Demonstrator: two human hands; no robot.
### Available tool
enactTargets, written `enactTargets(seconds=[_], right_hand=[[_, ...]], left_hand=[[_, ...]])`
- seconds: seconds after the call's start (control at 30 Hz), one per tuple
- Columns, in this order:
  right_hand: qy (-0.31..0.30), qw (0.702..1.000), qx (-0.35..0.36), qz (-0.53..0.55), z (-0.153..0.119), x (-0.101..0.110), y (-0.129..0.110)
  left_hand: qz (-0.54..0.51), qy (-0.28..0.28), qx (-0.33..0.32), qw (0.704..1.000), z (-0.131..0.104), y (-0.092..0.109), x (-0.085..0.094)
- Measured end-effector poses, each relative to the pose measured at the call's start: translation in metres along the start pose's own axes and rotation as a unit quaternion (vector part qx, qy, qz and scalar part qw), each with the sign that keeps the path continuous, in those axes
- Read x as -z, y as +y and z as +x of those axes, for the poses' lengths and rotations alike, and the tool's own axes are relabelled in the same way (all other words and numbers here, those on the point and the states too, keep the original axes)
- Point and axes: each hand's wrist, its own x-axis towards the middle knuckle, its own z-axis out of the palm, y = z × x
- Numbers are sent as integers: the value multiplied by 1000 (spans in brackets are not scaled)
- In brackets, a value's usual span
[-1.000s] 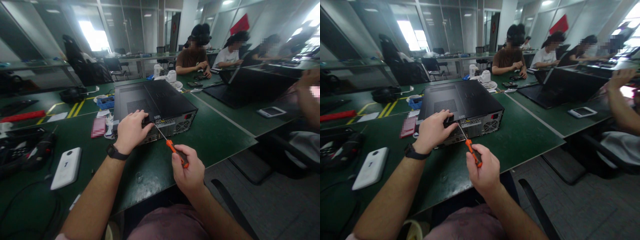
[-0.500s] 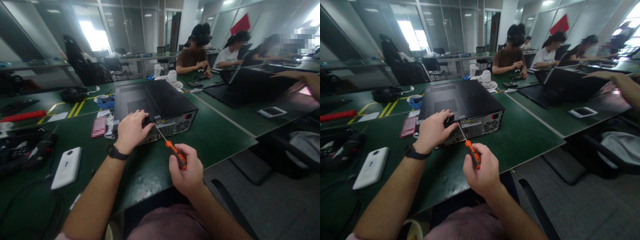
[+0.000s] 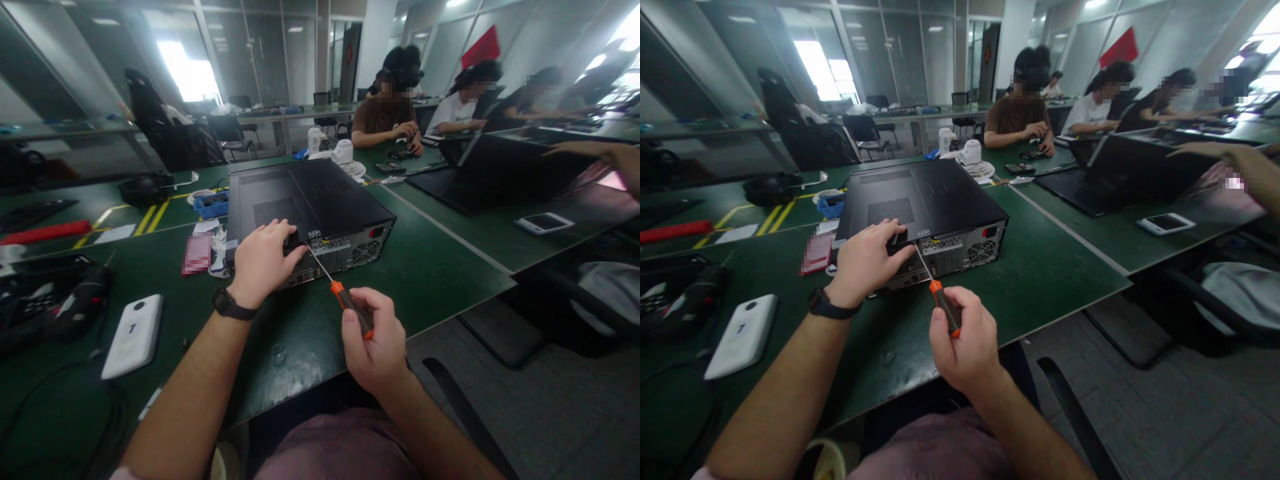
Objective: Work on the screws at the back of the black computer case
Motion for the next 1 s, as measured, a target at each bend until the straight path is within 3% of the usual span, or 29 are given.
enactTargets(seconds=[0.3, 1.0], right_hand=[[37, 998, 6, -45, -3, -4, 5], [15, 1000, 20, -8, -3, -4, 1]], left_hand=[[2, -6, 5, 1000, 0, 0, 1], [5, -4, 2, 1000, 0, 1, 2]])
